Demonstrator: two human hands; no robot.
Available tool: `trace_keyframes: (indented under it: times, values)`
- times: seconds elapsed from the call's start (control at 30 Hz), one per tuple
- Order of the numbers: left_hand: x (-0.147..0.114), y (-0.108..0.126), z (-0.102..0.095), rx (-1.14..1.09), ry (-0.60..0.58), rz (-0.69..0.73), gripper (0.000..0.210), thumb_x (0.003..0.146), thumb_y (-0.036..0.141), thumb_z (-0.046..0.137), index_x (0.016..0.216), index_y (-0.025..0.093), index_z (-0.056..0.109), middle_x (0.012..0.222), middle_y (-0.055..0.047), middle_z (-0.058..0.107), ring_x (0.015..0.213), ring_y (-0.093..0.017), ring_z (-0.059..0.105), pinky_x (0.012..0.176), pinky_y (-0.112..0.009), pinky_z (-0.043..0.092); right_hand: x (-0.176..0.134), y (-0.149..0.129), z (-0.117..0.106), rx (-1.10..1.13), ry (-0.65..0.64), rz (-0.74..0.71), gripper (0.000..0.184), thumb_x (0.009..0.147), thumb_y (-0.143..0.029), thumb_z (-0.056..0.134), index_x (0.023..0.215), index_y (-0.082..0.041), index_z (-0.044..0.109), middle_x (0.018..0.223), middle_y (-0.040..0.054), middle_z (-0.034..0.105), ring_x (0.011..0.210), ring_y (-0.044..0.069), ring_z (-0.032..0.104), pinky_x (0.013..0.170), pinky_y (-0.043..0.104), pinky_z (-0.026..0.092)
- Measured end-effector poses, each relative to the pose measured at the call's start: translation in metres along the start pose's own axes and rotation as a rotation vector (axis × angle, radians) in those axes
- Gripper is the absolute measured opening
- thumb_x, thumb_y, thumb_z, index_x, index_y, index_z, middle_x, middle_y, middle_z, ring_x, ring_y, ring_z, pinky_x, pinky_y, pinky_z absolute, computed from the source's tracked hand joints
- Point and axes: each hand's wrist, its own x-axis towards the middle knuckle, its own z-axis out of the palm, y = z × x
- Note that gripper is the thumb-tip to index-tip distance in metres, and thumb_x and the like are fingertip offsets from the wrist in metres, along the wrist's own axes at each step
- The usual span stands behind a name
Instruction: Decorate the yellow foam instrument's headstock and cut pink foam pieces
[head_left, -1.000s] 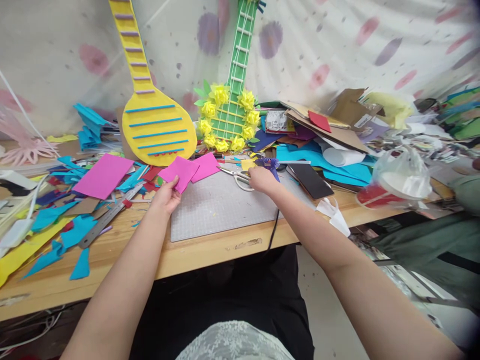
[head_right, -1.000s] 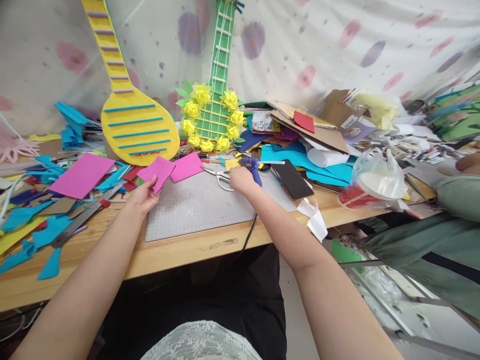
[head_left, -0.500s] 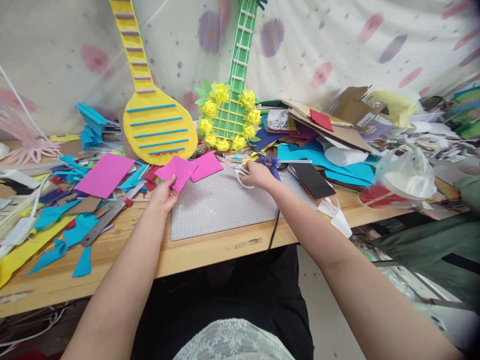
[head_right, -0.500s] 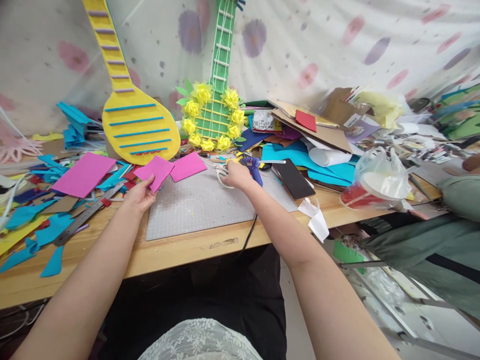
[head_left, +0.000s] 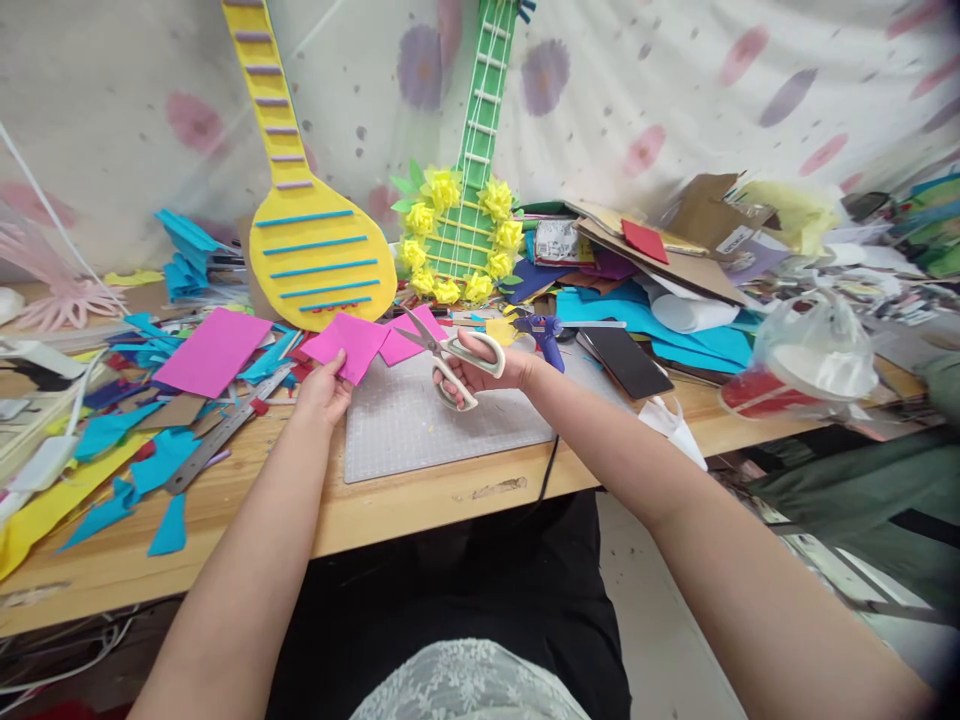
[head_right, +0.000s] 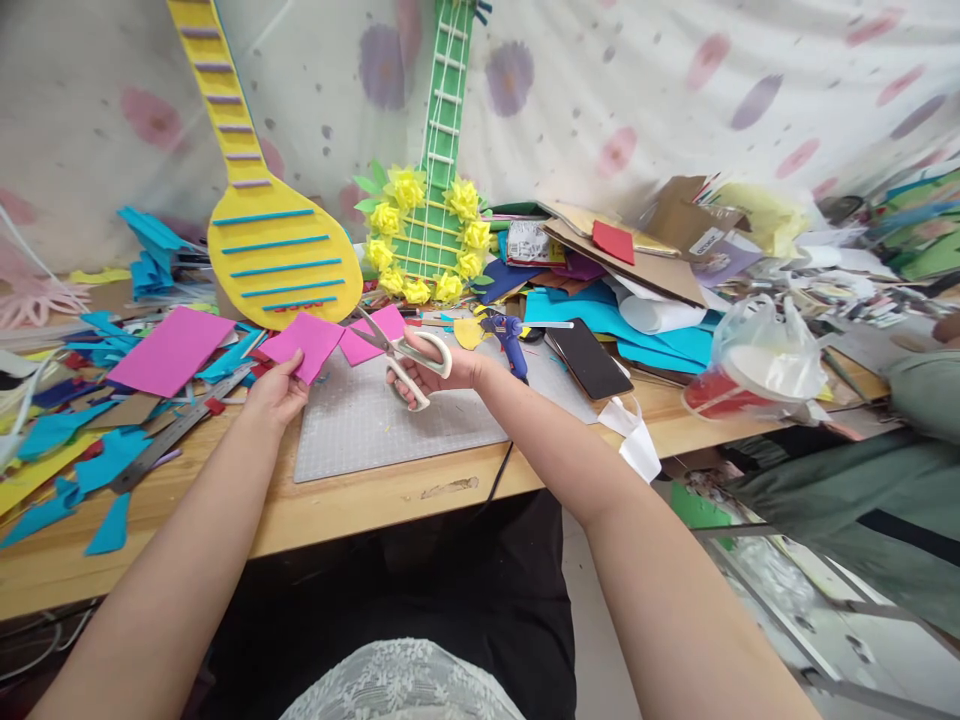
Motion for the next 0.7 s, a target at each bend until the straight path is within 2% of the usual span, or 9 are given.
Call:
trace_keyframes:
  times: [0.13,0.3,0.53,0.7]
  values:
    - [0.002,0.001,-0.002,-0.004,0.008,0.010,0.029,0.085,0.000,0.048,0.106,0.015,0.061,0.072,0.001,0.071,0.059,-0.007,0.066,0.064,-0.015,0.056,-0.001,-0.002,0.000,0.004,-0.073,0.026,0.079,0.081,-0.075,0.019,0.091,-0.009,0.060,0.071,0.0083,0.061,0.064,0.017,0.059,0.064,0.031,0.049]
    - [0.004,0.000,-0.002,-0.003,0.008,0.004,0.029,0.085,0.000,0.048,0.106,0.015,0.061,0.070,0.001,0.070,0.057,-0.007,0.066,0.063,-0.015,0.057,-0.001,-0.003,0.000,0.022,-0.027,0.021,0.083,0.080,-0.076,0.012,0.092,-0.009,0.061,0.064,0.0079,0.060,0.061,0.017,0.058,0.063,0.031,0.049]
    - [0.008,-0.002,-0.005,0.070,0.009,0.018,0.032,0.084,0.003,0.052,0.111,0.017,0.060,0.087,-0.004,0.072,0.071,-0.010,0.069,0.067,-0.016,0.057,0.003,-0.001,-0.004,0.022,-0.019,0.062,0.084,0.078,-0.078,0.014,0.094,-0.010,0.061,0.065,0.0076,0.062,0.062,0.017,0.059,0.065,0.032,0.050]
    - [0.013,-0.003,-0.008,0.077,0.002,0.024,0.033,0.083,0.004,0.053,0.112,0.018,0.060,0.087,-0.004,0.072,0.072,-0.011,0.069,0.066,-0.016,0.057,0.005,0.001,-0.007,0.036,-0.007,0.065,0.086,0.076,-0.080,0.016,0.094,-0.009,0.061,0.065,0.0086,0.062,0.061,0.018,0.059,0.064,0.032,0.050]
